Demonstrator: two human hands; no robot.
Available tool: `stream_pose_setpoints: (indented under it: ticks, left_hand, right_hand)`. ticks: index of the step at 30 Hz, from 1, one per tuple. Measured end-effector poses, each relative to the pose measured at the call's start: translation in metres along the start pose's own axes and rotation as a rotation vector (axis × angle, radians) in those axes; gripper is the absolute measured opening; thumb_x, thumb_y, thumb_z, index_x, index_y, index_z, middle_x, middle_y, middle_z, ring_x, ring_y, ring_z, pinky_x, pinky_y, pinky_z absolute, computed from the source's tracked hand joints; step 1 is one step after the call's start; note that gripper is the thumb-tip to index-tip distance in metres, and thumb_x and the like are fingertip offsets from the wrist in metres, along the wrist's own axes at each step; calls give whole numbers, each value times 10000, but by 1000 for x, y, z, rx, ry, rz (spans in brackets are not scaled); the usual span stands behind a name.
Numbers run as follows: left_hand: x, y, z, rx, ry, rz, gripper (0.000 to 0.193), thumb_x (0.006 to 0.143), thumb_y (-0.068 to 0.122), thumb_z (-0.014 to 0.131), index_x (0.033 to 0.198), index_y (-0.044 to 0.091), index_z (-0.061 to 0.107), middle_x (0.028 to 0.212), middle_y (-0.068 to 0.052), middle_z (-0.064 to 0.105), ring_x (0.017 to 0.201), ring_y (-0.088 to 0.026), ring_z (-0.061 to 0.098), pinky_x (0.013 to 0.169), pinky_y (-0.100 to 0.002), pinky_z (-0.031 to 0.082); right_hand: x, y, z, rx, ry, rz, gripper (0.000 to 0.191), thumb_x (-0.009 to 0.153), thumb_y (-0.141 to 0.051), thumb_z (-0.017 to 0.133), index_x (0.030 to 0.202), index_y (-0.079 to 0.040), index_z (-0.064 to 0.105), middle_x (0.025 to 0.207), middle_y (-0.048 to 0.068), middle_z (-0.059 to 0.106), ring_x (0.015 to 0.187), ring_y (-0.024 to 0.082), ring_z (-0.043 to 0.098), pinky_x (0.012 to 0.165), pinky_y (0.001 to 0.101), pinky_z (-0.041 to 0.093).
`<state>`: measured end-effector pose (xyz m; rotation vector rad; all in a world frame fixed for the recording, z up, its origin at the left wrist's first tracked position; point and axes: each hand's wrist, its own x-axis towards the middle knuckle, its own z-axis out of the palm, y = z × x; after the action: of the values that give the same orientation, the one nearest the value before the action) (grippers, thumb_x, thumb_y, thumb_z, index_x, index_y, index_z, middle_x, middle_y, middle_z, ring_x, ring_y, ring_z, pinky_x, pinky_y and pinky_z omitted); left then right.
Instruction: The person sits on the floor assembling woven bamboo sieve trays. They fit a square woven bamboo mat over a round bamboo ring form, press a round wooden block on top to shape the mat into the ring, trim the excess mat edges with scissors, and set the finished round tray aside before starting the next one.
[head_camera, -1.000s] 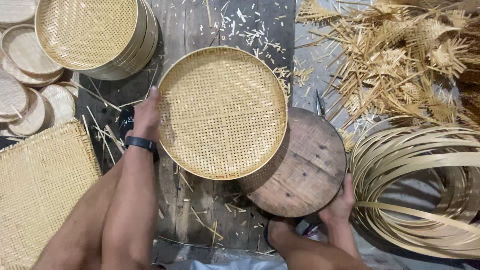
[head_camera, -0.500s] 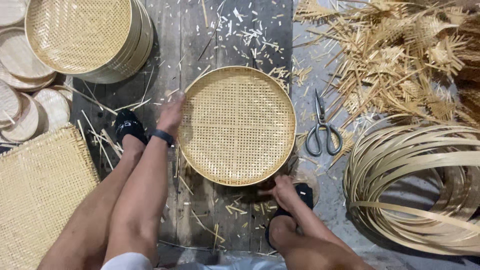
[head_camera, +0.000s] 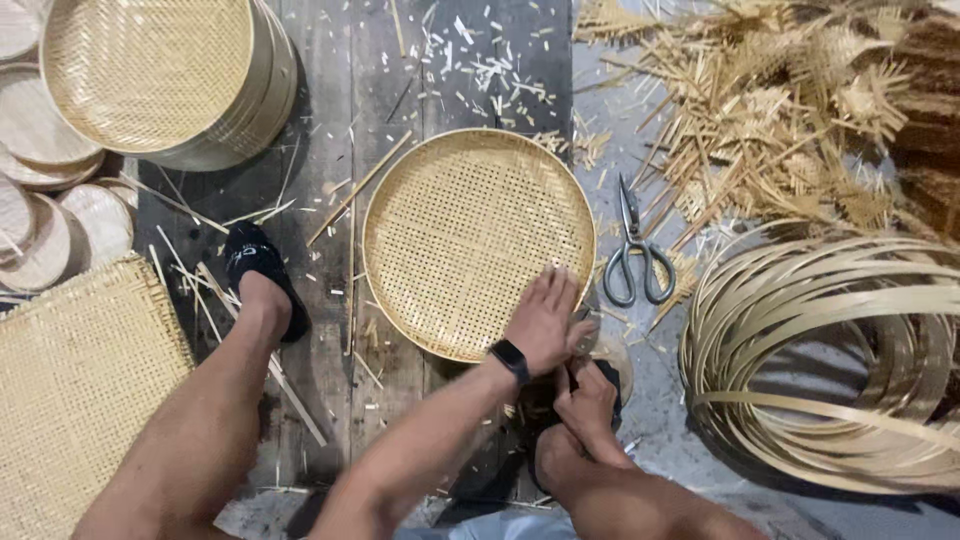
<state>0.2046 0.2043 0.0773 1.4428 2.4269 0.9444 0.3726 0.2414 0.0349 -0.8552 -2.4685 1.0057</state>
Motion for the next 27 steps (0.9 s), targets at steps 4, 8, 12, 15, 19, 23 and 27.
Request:
stream_pose_setpoints:
  ticks: [4,8,12,15,19,23,27]
  left_hand:
    - [-29,3,4,133,-87,-77,545,893,178,653,1375,-46,534,1470,-269,536,1426,-435,454,1226,-478,334]
    - [-72,-8,-18,90,-166,-163,536,849,131,633,1333,-70,523,1443,-313,498,1397,-469,425,1181,-517,322]
    - [-106,-44,-25,187,-243,-49,545,804,40,622,1342,-13,555,1468,-239,518,1415,-426,428,1170,-531,344]
    - [-118,-95,-27,364,-352,84,549,833,33,596,1379,19,548,1499,-213,501,1420,-374,451,1172,-508,355]
    - [-108,-184,-66,413,-216,349,473,941,91,586,1411,56,540,1481,-173,532,1376,-317,535,1169,-498,401]
    - [-54,-268,-159,590,-44,353,477,877,4,596,1351,57,593,1324,-143,663,1154,-295,653,932,-384,540]
    - [0,-339,-270,364,145,210,196,843,-1,629,1015,83,672,1025,-112,700,961,-300,673,847,-411,545]
  right_hand:
    - [0,3,-1,20,-5,-19,55,899,-91,664,915,-40,652,856,153,619,812,386,641,695,426,515]
    - [2,2,2,31,4,48,84,915,-136,676,876,-69,708,793,126,628,713,335,647,641,404,513]
    - [3,2,7,27,-9,81,101,918,-155,682,877,-67,711,764,123,609,655,307,623,608,389,496]
    - [3,4,10,30,-3,66,100,923,-153,672,881,-71,711,756,119,607,647,299,618,606,388,494]
    - [6,7,12,-47,-25,67,120,934,-170,685,875,-71,718,765,125,619,683,316,625,639,404,497]
    - [9,11,17,-107,-38,24,115,928,-167,673,902,-62,712,861,116,677,778,330,664,706,412,521]
    - [6,20,26,-155,-16,17,113,929,-178,673,894,-81,719,877,107,695,821,332,680,727,411,529]
